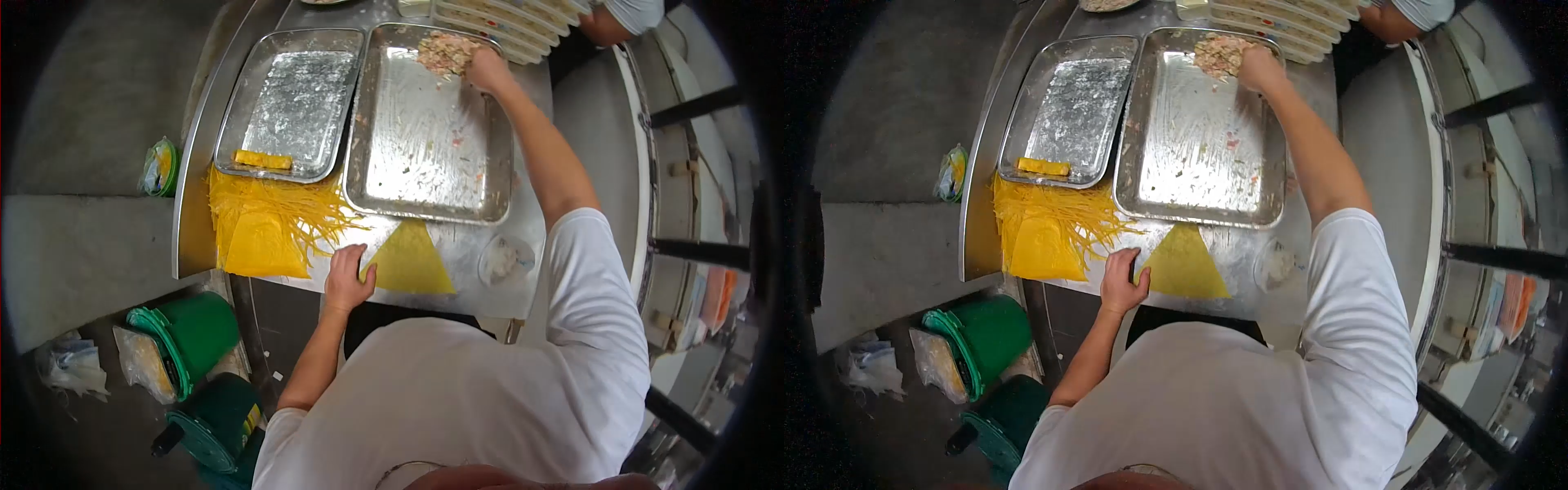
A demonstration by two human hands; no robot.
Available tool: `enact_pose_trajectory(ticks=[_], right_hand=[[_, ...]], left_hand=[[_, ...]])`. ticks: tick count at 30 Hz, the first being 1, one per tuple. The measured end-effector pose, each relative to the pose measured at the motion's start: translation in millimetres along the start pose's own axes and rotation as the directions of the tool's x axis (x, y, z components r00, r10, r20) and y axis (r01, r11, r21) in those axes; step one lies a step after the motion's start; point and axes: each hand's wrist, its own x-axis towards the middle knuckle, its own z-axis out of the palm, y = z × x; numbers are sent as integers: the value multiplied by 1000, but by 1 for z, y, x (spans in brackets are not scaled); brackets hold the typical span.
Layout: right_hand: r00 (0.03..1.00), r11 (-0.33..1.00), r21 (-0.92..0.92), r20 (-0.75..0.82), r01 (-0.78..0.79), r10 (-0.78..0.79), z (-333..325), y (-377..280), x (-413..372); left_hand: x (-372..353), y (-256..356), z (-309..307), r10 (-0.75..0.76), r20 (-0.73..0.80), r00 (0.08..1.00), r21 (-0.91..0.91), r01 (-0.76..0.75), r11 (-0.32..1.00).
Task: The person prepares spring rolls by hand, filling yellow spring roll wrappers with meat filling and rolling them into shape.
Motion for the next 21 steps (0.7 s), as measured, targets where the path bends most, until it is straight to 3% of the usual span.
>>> enact_pose_trajectory(ticks=[2,4,6,12,14,19,21], right_hand=[[999,1000,1,-39,-2,2,6,6,30],[995,998,25,88,-49,47,17,15,60],[997,1000,6,70,-24,24,28,18,76],[982,989,-31,112,-147,150,28,-18,70],[981,994,-24,159,-107,109,35,-28,61],[994,988,-117,43,105,-101,57,-46,2],[981,990,-48,146,134,-126,38,-60,-23]], left_hand=[[0,0,0,-15,1,1000,-4,15,1000],[0,-1,1,-24,5,1000,-12,24,1000],[0,-2,1,-34,33,999,-28,35,999],[3,-1,-1,-38,34,999,-19,38,999],[5,-1,0,-35,35,999,-14,36,999],[1,-4,1,-47,28,999,-20,47,999],[3,-3,-1,-28,14,999,-21,29,999]])
